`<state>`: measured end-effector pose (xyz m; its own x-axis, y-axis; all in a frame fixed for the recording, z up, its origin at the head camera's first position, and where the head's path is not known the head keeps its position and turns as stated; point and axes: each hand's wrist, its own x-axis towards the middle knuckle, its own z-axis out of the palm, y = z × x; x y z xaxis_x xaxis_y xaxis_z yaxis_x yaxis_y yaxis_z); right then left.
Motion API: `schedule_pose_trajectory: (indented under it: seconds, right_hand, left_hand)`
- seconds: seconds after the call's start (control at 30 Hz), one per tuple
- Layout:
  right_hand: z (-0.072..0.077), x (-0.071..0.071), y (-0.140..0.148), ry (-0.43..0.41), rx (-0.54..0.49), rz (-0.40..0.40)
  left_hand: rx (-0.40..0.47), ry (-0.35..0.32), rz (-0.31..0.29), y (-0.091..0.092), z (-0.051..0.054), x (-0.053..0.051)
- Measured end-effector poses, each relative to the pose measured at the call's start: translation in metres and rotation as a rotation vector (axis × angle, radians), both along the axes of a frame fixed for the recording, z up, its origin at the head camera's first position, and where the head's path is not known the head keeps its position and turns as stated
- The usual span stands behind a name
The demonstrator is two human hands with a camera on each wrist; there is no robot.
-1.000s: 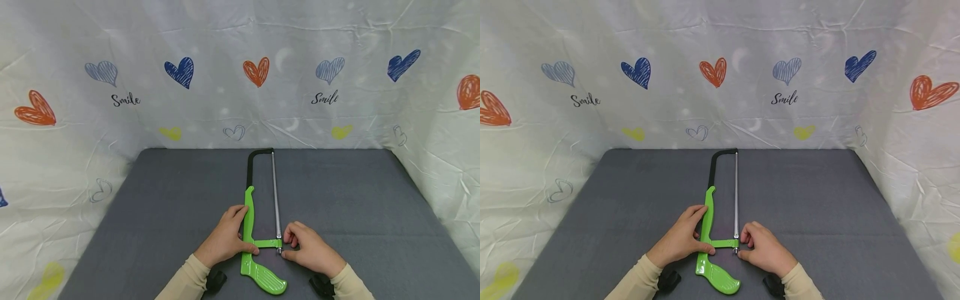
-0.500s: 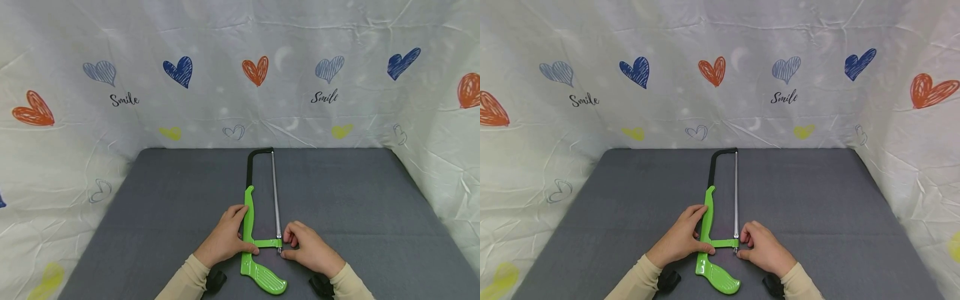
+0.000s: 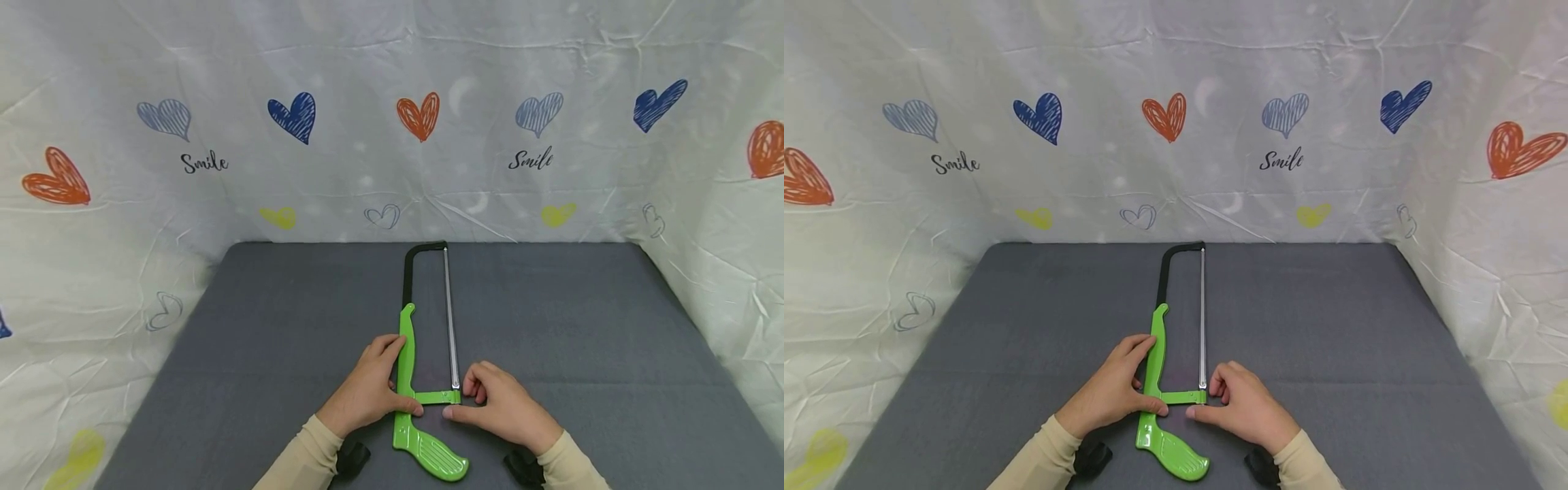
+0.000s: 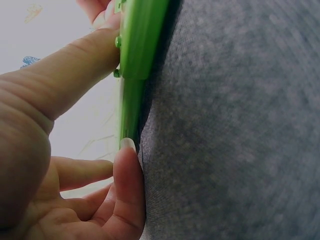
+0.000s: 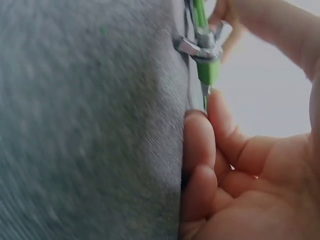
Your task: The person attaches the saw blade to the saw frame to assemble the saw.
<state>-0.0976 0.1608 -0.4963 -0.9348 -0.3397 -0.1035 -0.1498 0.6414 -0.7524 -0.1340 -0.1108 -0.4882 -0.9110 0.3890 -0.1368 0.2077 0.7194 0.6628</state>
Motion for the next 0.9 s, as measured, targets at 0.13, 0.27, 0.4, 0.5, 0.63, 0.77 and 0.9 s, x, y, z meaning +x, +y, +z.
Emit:
schedule_pose_trajectory:
  seconds: [0.13,0.27,0.4,0.5,0.63,0.77,0.9]
  right_hand:
    - [-0.0008,0.0013,-0.0032,0.021,0.010,-0.021]
    - [-0.0017,0.0014,-0.0028,0.045,0.007,-0.011]
    - [-0.0017,0.0011,-0.0009,0.063,-0.007,0.012]
    - [-0.0013,0.0011,0.0009,0.071,-0.019,0.025]
    - [0.0001,0.0004,0.0023,0.073,-0.040,0.034]
    - [0.0014,-0.0005,0.0030,0.067,-0.047,0.040]
    - [0.0012,-0.0008,0.0040,0.051,-0.030,0.040]
  left_hand:
    - [-0.003,-0.002,-0.003,-0.0001,-0.0002,-0.0001]
    - [-0.003,-0.006,-0.002,0.0001,-0.0004,-0.0001]
    - [-0.005,-0.007,-0.002,0.0003,-0.0008,-0.0004]
    - [-0.007,-0.006,-0.004,0.0005,-0.0008,-0.0009]
    - [-0.006,-0.006,-0.004,0.0004,-0.0005,-0.0012]
    - [-0.002,-0.009,0.000,0.0002,0.0004,-0.0008]
    - [0.000,-0.011,-0.002,0.0005,0.0010,-0.0005]
